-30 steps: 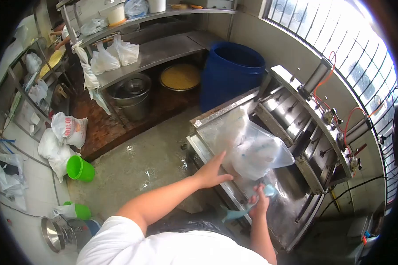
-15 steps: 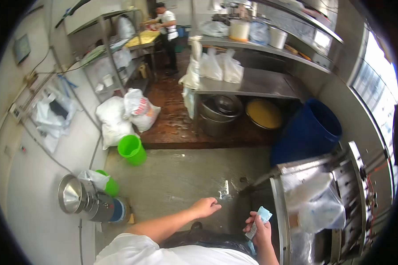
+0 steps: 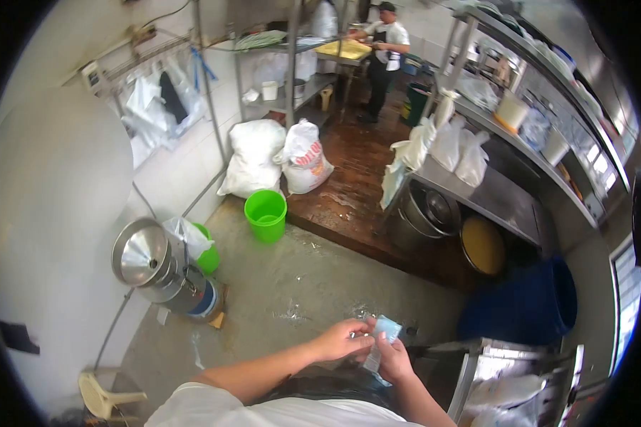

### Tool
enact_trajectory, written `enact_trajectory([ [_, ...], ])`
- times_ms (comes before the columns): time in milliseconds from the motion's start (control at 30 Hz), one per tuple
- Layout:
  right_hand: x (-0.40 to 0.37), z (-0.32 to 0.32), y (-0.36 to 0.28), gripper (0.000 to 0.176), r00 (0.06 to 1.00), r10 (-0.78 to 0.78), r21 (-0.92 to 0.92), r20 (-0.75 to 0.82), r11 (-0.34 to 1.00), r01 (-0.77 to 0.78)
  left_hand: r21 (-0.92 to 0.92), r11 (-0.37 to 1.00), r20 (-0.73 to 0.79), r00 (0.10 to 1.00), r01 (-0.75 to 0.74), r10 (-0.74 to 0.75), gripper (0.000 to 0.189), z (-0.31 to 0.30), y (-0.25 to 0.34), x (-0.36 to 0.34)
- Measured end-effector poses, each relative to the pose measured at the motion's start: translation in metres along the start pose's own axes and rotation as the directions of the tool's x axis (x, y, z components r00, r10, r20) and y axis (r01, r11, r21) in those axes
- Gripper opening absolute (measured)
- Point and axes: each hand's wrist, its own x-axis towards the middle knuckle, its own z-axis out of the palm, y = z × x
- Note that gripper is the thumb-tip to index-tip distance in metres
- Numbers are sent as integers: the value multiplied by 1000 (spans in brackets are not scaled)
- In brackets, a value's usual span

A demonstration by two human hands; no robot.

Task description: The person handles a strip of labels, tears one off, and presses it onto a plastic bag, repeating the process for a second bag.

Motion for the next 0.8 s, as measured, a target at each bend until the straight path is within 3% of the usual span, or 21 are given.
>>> enact_trajectory([
  [33, 16, 4, -1, 64, 998, 15, 13, 60, 1000, -16, -10, 1000, -35, 999, -3, 3, 32, -7, 13, 2],
  [100, 46, 11, -9, 65, 990, 61, 39, 126, 997, -67, -421, 872, 35, 965, 249, -259, 30, -23, 37, 3],
  [133, 60, 15, -14, 66, 982, 86, 86, 167, 991, -102, -425, 872, 21, 965, 244, -260, 30, -33, 34, 6],
  [200, 89, 14, -24, 64, 977, 103, 101, 188, 987, -124, -344, 911, -25, 968, 226, -250, 29, -54, 26, 16],
  [233, 105, 11, -26, 63, 970, 119, 102, 211, 984, -143, -161, 979, -141, 979, 127, -150, 29, -64, 22, 23],
  [267, 119, 11, -33, 62, 964, 129, 109, 231, 982, -158, -147, 980, -128, 980, 135, -154, 29, -78, 30, 32],
  [333, 141, 6, -49, 58, 972, 134, 137, 191, 977, -162, 218, 957, -252, 958, 191, -134, 28, -114, 50, 66],
  [400, 164, -7, -64, 56, 978, 97, 100, 183, 988, -117, 461, 885, -292, 953, 72, 74, 27, -151, 74, 112],
  [467, 182, -19, -81, 51, 996, 60, 179, 71, 981, -72, 553, 833, -314, 921, -22, 232, 34, -187, 97, 178],
  [533, 195, -40, -92, 48, 997, 11, 190, 74, 982, -25, 510, 859, -311, 941, 45, 135, 44, -224, 126, 251],
  [567, 194, -45, -98, 48, 999, -37, 277, -11, 960, 39, 431, 900, -285, 956, 67, 65, 42, -246, 140, 282],
  [633, 188, -59, -110, 43, 997, -80, 255, -23, 963, 83, 640, 769, -309, 913, -8, 266, 60, -310, 144, 365],
  [700, 177, -78, -113, 41, 979, -151, 285, -136, 941, 185, 617, 787, -318, 922, 25, 220, 71, -326, 188, 430],
  [800, 165, -99, -118, 36, 944, -215, 234, -250, 933, 274, 737, 673, -352, 886, 64, 301, 92, -418, 210, 542],
])
